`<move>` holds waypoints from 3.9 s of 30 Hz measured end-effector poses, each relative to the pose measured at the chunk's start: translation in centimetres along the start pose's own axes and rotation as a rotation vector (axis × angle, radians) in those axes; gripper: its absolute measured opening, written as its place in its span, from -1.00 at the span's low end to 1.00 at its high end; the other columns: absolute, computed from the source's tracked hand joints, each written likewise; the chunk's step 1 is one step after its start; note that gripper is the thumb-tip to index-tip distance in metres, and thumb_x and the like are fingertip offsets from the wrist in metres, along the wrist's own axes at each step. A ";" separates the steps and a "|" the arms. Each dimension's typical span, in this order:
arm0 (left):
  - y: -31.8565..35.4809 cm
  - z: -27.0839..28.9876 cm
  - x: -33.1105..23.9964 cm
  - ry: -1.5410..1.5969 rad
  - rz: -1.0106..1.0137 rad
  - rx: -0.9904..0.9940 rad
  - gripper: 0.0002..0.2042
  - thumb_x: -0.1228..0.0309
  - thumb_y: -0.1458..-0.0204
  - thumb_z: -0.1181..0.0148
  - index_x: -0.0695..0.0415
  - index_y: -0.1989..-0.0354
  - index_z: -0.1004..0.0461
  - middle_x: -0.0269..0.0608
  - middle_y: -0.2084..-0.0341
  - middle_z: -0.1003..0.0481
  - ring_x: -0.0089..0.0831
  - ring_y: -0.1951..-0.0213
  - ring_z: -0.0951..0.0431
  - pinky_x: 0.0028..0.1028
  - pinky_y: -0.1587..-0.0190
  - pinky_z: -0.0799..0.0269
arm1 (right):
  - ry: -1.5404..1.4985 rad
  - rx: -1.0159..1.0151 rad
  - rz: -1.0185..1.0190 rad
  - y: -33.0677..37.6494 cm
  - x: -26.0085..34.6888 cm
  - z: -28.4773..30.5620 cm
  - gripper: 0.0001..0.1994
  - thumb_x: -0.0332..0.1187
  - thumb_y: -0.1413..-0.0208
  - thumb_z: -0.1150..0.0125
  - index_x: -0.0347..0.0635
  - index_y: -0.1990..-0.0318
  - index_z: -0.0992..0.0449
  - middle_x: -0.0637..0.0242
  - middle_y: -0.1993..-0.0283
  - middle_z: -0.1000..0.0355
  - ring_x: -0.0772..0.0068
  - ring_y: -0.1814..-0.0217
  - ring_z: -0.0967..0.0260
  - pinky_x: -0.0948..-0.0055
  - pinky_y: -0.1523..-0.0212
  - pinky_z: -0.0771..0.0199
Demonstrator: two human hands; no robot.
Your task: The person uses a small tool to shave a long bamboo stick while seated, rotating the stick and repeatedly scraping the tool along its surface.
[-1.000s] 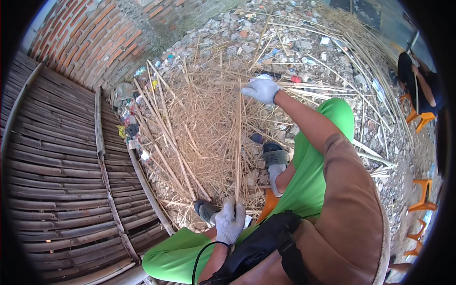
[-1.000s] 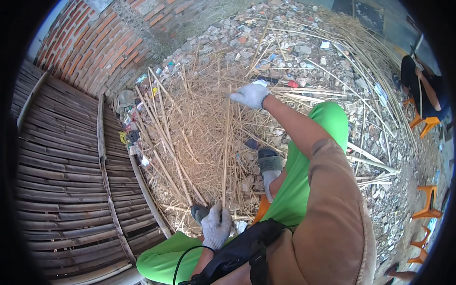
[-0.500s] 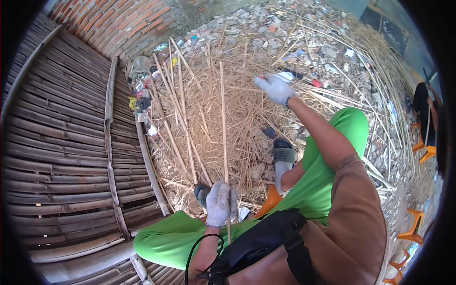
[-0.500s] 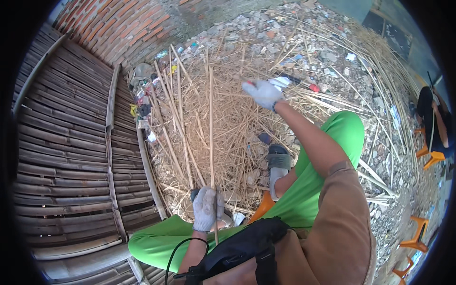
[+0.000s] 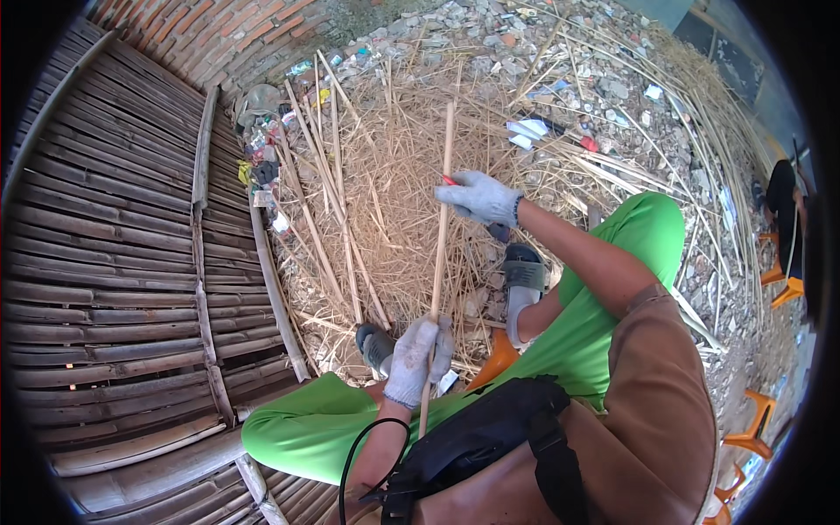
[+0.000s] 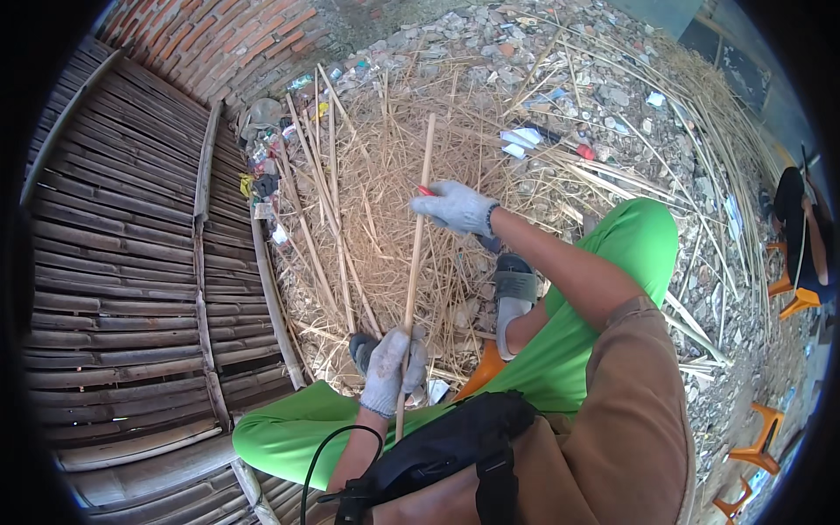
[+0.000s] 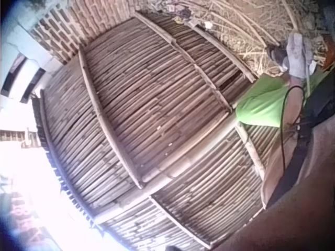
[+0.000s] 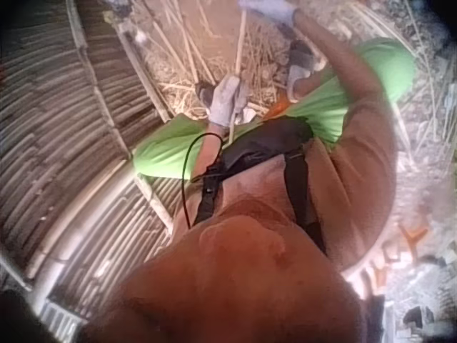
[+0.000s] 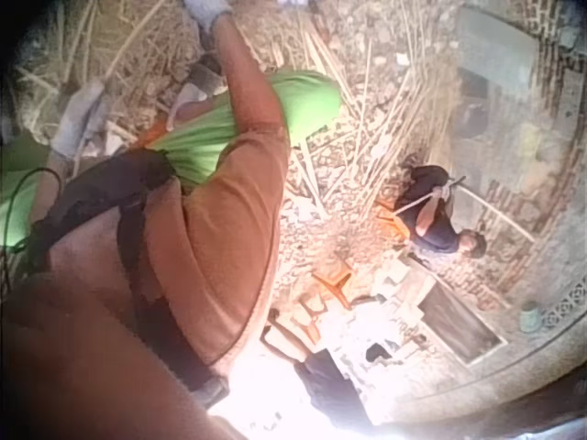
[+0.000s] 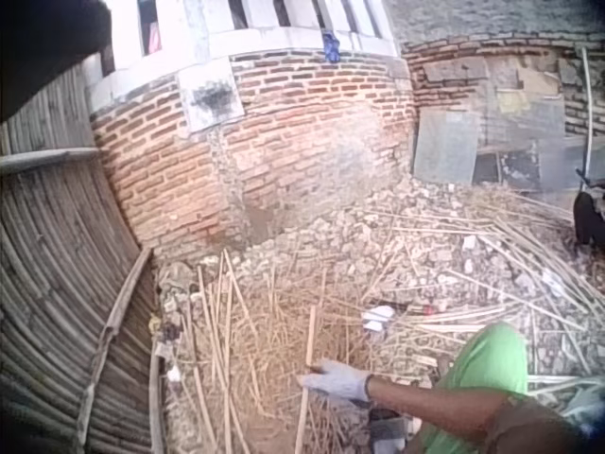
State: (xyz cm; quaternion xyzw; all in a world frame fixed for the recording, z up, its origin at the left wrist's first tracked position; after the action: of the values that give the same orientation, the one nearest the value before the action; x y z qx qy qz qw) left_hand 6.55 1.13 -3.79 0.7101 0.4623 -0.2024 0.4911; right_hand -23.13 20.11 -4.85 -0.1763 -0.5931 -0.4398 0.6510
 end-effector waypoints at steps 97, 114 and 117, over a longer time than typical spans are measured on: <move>-0.5 -0.1 -1.3 -0.243 -0.191 -0.238 -0.64 0.25 -0.56 -0.01 0.21 -0.35 -0.41 -0.32 0.31 -0.59 -0.69 0.59 -0.40 -0.61 0.58 -0.30 | 0.857 0.165 0.362 6.9 4.1 -8.9 -0.45 0.20 -0.38 -0.05 -0.05 0.37 -0.67 -0.03 0.39 -0.63 -0.14 0.32 -0.66 -0.09 0.24 -0.66; -0.4 -0.6 -1.0 -0.445 -0.259 -0.263 -0.68 0.17 -0.55 -0.01 0.19 0.04 -0.54 -0.43 0.59 -0.45 -0.71 0.63 -0.39 -0.60 0.59 -0.28 | 0.856 0.103 0.360 5.8 3.8 -7.1 -0.40 0.25 -0.43 -0.01 -0.02 0.44 -0.63 0.02 0.51 -0.57 -0.14 0.46 -0.60 -0.11 0.41 -0.59; -0.5 -0.6 -0.7 -0.484 -0.282 -0.263 -0.67 0.17 -0.55 0.00 0.20 0.09 -0.54 -0.41 0.56 -0.48 -0.71 0.60 -0.42 -0.59 0.56 -0.31 | 0.851 0.163 0.331 6.1 3.4 -7.4 -0.25 0.43 -0.42 0.17 -0.02 0.41 -0.67 0.02 0.40 -0.65 -0.13 0.33 -0.67 -0.09 0.24 -0.70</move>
State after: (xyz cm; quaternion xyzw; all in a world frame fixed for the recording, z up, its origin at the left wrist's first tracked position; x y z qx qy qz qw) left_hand 5.71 1.33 -3.25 0.5004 0.4480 -0.3701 0.6418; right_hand -14.15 16.67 -1.67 -0.0209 -0.2697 -0.3151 0.9097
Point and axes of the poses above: each hand's wrist, its own y-axis away from the middle knuckle, its own z-axis out of the back of the hand, x = y × z, the point moved 1 cm from there along -y, towards the middle knuckle
